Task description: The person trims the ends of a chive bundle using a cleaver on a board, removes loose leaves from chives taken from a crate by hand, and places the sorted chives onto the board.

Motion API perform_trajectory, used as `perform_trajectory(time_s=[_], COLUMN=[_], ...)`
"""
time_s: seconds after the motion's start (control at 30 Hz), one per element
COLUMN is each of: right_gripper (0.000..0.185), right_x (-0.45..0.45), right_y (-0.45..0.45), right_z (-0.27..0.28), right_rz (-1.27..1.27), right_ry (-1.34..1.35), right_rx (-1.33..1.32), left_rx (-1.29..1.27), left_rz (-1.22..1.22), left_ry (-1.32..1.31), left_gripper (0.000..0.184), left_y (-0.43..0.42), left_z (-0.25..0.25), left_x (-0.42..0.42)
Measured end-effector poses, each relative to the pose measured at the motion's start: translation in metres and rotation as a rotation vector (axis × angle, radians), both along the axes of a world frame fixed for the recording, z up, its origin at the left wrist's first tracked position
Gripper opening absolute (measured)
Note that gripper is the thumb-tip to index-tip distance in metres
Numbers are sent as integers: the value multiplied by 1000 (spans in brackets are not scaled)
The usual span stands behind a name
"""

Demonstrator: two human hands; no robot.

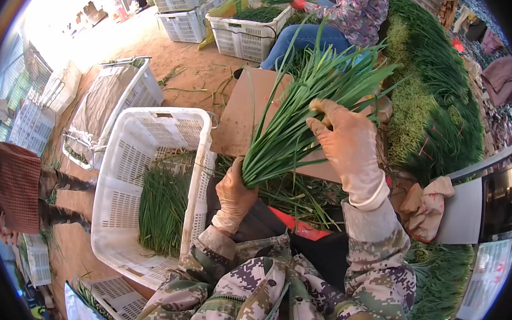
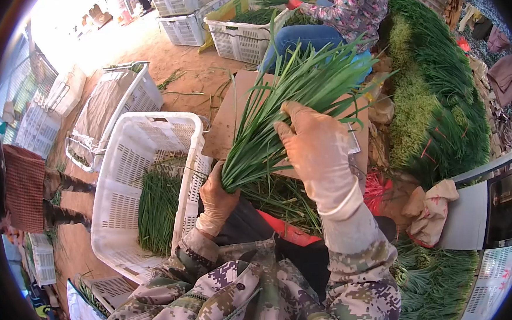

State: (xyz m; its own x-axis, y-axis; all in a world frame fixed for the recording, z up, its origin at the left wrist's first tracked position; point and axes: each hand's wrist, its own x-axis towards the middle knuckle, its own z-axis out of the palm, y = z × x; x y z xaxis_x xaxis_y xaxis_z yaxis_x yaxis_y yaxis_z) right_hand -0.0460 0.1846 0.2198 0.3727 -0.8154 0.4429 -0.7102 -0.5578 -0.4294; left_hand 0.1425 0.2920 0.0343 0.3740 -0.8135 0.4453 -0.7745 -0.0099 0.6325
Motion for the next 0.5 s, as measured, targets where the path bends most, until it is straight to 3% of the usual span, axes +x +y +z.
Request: perform_trajectory(time_s=[0.03,0.13,0.3,0.4,0.5], right_gripper=[32,23,24,20,18], right_x=[-1,1,0,6,11], right_y=[-2,-4,3,5,5], right_z=[-4,-14,-21,-18,-22], right_rz=[2,138,184,198,89], right_ry=[-1,-419,-390,-480,-619], right_rx=[-1,556,521,583,725], left_rx=[-16,-33,-17,71,-9], left_rz=[0,4,1,-7,-4], left_ry=[-8,-38,-69,-31,-81], left_gripper=[64,62,59,65,60], left_y=[1,0,3,4,3], left_z=[0,-1,-1,-4,-3], left_x=[-1,1,3,2,0])
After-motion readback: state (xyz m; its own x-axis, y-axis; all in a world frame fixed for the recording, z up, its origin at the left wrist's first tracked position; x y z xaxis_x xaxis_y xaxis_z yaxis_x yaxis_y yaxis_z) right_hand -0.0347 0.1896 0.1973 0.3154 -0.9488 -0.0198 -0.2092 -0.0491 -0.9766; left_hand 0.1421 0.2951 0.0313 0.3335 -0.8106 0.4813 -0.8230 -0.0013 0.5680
